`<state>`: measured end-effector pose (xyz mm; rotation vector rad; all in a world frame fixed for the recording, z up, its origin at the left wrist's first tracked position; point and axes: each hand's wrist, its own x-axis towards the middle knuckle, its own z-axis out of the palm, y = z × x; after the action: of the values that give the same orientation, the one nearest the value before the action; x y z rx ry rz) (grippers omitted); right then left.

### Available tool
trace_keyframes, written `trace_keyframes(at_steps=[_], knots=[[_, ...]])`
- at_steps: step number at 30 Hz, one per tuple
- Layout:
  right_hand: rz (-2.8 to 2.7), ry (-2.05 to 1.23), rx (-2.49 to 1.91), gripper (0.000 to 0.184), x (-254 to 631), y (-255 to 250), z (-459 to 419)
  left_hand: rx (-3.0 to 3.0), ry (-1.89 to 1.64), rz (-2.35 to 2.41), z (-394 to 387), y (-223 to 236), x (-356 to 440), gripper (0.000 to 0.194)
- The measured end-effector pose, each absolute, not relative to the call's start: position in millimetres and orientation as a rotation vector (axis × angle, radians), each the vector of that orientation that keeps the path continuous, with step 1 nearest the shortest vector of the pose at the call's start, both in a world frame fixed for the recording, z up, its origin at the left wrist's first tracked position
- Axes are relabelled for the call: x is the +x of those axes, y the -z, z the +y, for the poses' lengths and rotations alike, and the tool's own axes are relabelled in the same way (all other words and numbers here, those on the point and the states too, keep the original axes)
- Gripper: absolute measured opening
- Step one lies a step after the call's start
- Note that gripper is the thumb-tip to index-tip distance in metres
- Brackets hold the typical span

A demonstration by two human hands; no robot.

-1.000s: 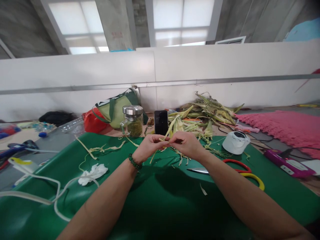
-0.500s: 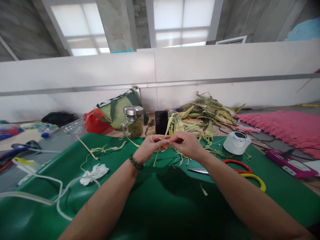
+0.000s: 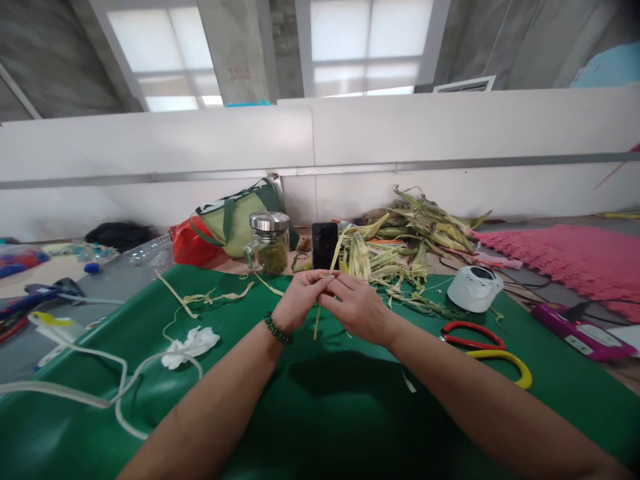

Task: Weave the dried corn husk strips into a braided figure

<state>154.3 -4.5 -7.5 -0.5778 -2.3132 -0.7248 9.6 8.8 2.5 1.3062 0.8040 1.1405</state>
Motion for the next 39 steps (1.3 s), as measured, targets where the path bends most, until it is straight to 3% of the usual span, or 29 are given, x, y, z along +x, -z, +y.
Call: trace_keyframes(at_steps=[4,10,15,26,32,39], knots=[[-2.288,0.622,-0.58,0.023,152.2,15.1,-1.9,1.309,-1.095,0.782,5.8,-3.4,11.7,0.021],[-1.946,-0.032,-0.69,0.015,154.7,13.4,0.2,1.251,-1.003,0.831,7.2,-4.4,4.9,0.026],[-1.686,-0.431,-0.871,0.019,156.2,5.9,1.1,1.262,-0.907,0.78,7.5,-6.2,1.3,0.034],[-1.605,-0.606,-0.884,0.022,158.6,0.8,3.2,1.744,-0.918,0.839,7.2,-8.7,-1.8,0.035],[-1.581,-0.993,-0.876,0.029,162.5,0.0,7.7,1.808,-0.889,0.865,7.5,-8.6,-0.9,0.034],[-1.575,-0.907,-0.953,0.034,165.3,-1.5,9.5,1.579,-0.879,0.83,6.8,-8.0,1.2,0.04]])
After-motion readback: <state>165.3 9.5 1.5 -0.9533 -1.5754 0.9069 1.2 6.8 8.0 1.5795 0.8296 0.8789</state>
